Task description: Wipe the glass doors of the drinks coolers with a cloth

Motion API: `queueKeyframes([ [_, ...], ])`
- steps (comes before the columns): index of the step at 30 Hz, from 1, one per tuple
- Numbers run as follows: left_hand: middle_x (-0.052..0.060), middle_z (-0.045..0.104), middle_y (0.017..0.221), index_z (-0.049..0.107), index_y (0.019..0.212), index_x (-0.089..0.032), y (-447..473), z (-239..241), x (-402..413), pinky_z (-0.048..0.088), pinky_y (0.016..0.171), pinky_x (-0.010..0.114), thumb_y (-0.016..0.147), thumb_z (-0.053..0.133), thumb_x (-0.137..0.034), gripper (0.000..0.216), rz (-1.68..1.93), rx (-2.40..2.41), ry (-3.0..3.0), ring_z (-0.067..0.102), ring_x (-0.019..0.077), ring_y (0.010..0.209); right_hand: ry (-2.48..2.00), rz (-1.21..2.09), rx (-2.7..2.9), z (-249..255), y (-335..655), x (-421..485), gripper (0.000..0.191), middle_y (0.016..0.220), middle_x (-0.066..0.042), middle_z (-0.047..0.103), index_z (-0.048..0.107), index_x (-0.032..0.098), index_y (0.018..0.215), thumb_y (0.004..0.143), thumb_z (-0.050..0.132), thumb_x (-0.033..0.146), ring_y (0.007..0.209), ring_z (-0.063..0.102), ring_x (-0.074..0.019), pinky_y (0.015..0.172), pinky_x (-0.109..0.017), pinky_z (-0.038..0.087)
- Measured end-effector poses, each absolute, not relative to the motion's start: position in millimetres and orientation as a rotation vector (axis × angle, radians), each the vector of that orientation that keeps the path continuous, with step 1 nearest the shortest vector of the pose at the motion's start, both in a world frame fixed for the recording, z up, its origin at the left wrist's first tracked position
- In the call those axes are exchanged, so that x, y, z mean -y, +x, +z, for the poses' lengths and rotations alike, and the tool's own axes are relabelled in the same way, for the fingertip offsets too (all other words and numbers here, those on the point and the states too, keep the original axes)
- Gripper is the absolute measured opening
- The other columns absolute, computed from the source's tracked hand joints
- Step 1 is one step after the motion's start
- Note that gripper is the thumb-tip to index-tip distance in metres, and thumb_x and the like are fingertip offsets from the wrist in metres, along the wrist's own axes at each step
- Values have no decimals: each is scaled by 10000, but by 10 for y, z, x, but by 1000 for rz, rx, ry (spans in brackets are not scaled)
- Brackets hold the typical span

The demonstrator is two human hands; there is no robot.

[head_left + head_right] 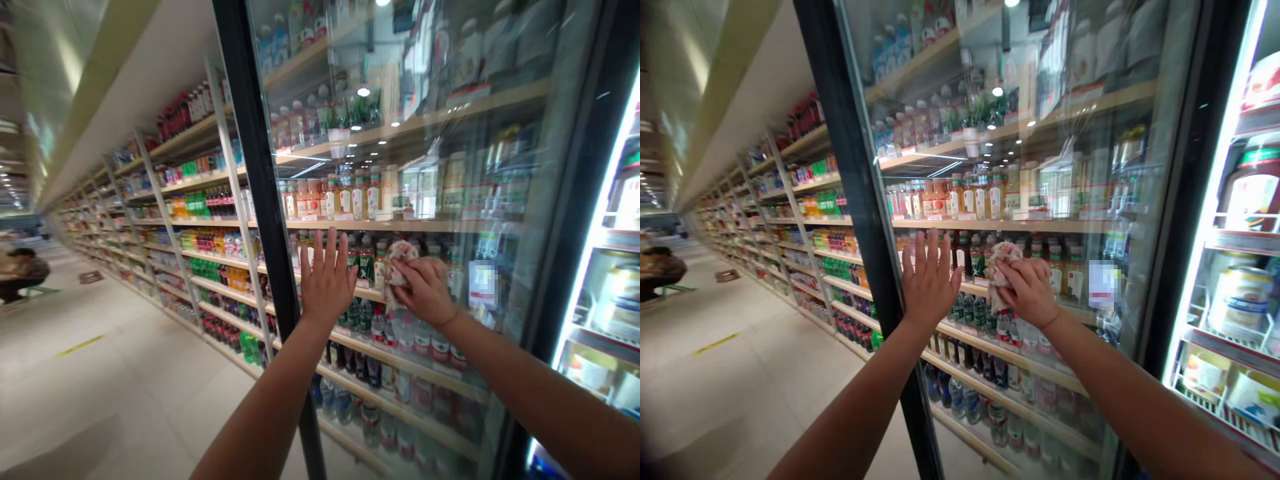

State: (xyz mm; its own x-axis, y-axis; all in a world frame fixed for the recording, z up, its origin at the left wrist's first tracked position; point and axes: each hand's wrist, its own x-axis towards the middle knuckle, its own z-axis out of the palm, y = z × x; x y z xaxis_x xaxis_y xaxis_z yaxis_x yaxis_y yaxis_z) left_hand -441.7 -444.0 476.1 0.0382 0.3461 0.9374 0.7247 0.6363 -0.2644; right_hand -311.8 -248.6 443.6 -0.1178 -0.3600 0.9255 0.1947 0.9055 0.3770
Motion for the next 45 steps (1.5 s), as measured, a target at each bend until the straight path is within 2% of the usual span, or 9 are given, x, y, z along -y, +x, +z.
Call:
queueKeyframes([
  [4, 142, 193, 1647, 160, 1589, -126, -4395, 4754, 4447, 133, 1263, 560, 979, 499, -419, 757, -345, 1554, -896, 22, 309, 1553, 95, -433, 1630, 4556, -3025, 2596, 271, 1276, -115, 652, 640, 223, 1150, 889, 673, 291, 1231, 566, -300, 1076, -505, 401],
  [10, 127, 189, 1651, 152, 1590, -133, -4403, 4745, 4449, 126, 1264, 556, 989, 478, -421, 742, -351, 1542, -889, 19, 298, 1555, 291, -211, 1444, 5004, -2951, 2694, 574, 1339, -86, 638, 464, 283, 1414, 888, 635, 129, 1256, 604, -253, 1055, -476, 515],
  [14, 134, 188, 1651, 151, 1590, -130, -4393, 4749, 4447, 132, 1262, 556, 988, 480, -407, 740, -366, 1543, -906, 30, 300, 1555, 265, -329, 1649, 4686, -3124, 2779, 654, 1494, -95, 527, 338, 281, 1546, 942, 460, 59, 1464, 397, -263, 1154, -527, 438],
  [16, 136, 192, 1650, 158, 1589, -129, -4384, 4755, 4448, 131, 1263, 548, 988, 483, -400, 735, -375, 1539, -905, 32, 295, 1556, 223, -377, 1783, 4472, -3198, 2807, 696, 1584, -141, 402, 228, 205, 1598, 960, 504, 164, 1531, 237, -316, 1185, -584, 374],
  [19, 144, 215, 1643, 164, 1589, -137, -4378, 4759, 4450, 135, 1262, 548, 980, 502, -389, 740, -393, 1533, -916, 48, 295, 1555, 220, -448, 1874, 4453, -3227, 2780, 749, 1614, -99, 360, 155, 222, 1615, 969, 533, 218, 1544, 202, -278, 1228, -535, 321],
  [23, 148, 227, 1639, 157, 1591, -142, -4387, 4755, 4450, 130, 1262, 554, 968, 524, -382, 762, -395, 1515, -908, 83, 309, 1552, 82, -366, 1720, 4806, -3212, 2684, 720, 1605, -34, 387, 143, 323, 1610, 990, 462, 142, 1529, 258, -230, 1244, -521, 271],
  [34, 139, 236, 1636, 147, 1594, -158, -4374, 4764, 4460, 97, 1270, 542, 975, 513, -382, 753, -402, 1512, -895, 98, 297, 1551, 119, -327, 1716, 5054, -3326, 2752, 665, 1587, 5, 422, 157, 342, 1603, 1009, 397, 163, 1527, 261, -183, 1246, -466, 242],
  [40, 110, 254, 1636, 162, 1594, -183, -4356, 4755, 4482, 57, 1276, 532, 972, 523, -409, 754, -385, 1530, -852, 59, 285, 1556, 118, -398, 1793, 4948, -3363, 2886, 669, 1619, -27, 364, 171, 280, 1605, 1005, 468, 287, 1554, 168, -222, 1277, -516, 16],
  [45, 115, 255, 1635, 139, 1597, -190, -4378, 4747, 4497, 110, 1266, 553, 966, 533, -405, 774, -386, 1530, -878, 94, 317, 1551, 122, -367, 1773, 5162, -3353, 2832, 641, 1616, 3, 370, 222, 327, 1588, 999, 423, 175, 1537, 228, -187, 1276, -486, 121],
])
